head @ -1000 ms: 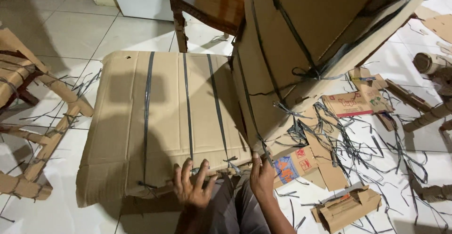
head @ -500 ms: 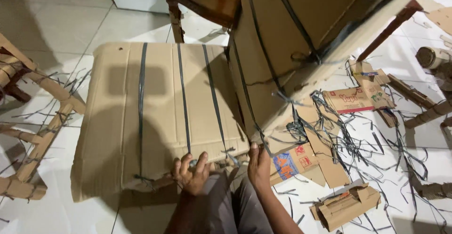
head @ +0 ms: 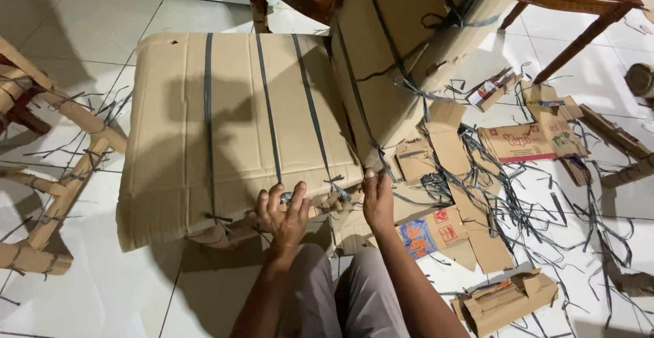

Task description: Wrapping wooden furniture legs with cardboard and securing them with plastic straps

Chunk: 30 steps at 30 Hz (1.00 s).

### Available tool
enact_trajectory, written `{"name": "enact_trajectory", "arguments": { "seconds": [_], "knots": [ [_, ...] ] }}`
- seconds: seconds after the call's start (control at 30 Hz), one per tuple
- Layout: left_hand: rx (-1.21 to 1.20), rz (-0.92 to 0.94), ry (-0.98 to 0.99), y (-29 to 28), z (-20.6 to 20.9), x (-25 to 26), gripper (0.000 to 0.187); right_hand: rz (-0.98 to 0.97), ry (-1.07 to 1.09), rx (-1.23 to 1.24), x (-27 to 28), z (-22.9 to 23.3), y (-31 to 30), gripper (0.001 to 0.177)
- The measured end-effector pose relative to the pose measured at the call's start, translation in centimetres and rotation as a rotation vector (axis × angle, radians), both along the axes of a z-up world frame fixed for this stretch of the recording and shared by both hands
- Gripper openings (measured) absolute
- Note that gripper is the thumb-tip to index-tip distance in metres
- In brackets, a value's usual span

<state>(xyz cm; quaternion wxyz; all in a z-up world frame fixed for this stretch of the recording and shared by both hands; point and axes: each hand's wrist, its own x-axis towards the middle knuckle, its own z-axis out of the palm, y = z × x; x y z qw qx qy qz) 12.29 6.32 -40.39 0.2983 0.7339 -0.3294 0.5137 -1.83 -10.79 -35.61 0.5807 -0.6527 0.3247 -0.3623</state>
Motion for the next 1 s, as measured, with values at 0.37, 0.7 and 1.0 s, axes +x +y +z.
{"name": "enact_trajectory", "arguments": {
  "seconds": [0.37, 0.7, 1.0],
  "knots": [
    [0.102, -0.089, 0.197, 2.4, 5.9, -4.1, 0.045, -0.025, 0.021, 0.051, -1.2, 3.5, 1.3, 0.05],
    [-0.375, -0.149, 0.667, 12.4, 3.9, -3.3, 0.07, -0.053, 0.13, -0.067, -1.1, 5.5, 2.5, 0.041],
    [-0.842, 0.011, 0.657, 17.3, 9.1, 5.5, 0.068, -0.068, -0.004, 0.031, -0.5, 6.5, 3.9, 0.043]
  ]
}}
